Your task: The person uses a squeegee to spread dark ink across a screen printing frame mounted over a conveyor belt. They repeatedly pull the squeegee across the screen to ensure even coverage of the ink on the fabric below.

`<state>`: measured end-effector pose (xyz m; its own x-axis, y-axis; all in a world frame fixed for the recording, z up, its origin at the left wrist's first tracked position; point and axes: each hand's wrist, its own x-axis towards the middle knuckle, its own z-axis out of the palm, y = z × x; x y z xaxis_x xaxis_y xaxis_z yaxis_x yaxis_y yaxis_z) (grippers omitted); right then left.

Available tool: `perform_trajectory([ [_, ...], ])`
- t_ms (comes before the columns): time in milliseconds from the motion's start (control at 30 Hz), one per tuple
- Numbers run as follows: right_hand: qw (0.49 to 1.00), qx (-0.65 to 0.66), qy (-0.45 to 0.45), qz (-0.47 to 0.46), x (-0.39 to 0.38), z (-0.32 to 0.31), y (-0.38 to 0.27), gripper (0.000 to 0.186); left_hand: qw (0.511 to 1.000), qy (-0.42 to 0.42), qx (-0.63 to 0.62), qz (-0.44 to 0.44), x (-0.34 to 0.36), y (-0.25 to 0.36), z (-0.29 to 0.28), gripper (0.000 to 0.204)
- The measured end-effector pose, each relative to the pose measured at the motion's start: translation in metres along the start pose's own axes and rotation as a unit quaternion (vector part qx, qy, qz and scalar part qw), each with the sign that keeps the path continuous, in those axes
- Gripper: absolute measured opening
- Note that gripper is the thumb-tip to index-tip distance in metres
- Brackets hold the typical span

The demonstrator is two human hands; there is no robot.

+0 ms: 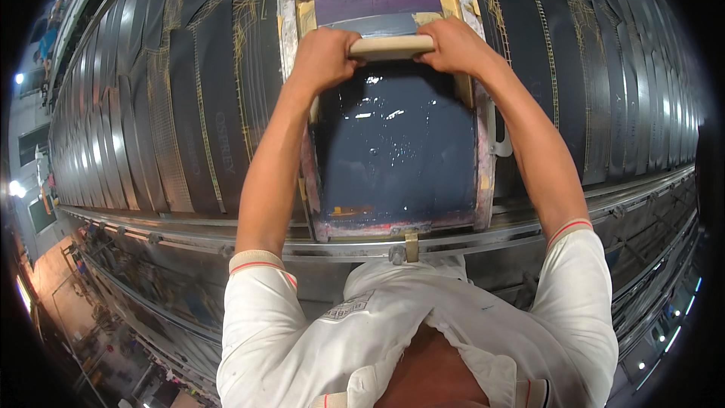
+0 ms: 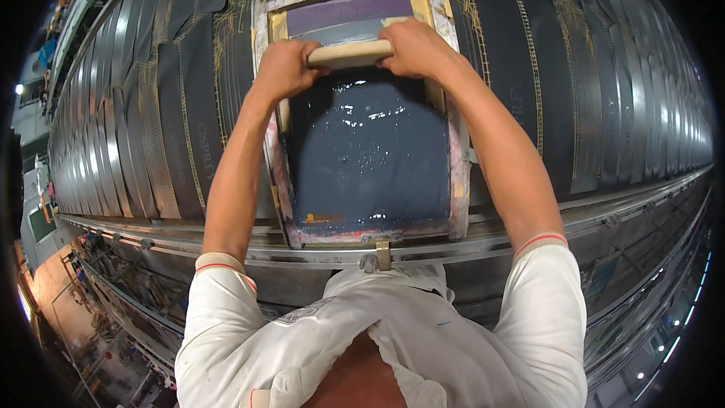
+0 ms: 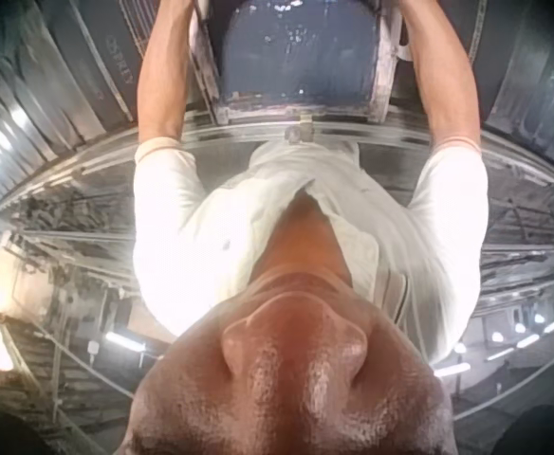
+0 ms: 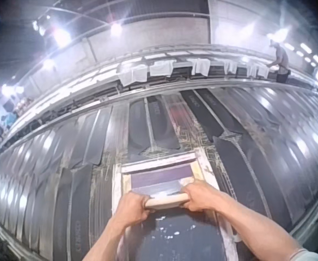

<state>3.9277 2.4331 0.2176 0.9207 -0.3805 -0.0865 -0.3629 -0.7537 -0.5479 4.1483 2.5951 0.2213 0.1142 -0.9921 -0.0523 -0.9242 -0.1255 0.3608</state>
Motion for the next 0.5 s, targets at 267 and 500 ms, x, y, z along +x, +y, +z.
perform_trajectory([
  [267,0.997,0.033,0.054,-0.052,-0.175,0.074,-0.089,0.024,0.997,0.048,-0.046,0.031,-0.193,0.092,0.046,0.021],
  [500,0.993,-0.006,0.104,-0.047,-0.221,0.099,-0.115,0.031,0.992,0.115,-0.017,0.052,-0.240,0.118,0.052,0.031],
])
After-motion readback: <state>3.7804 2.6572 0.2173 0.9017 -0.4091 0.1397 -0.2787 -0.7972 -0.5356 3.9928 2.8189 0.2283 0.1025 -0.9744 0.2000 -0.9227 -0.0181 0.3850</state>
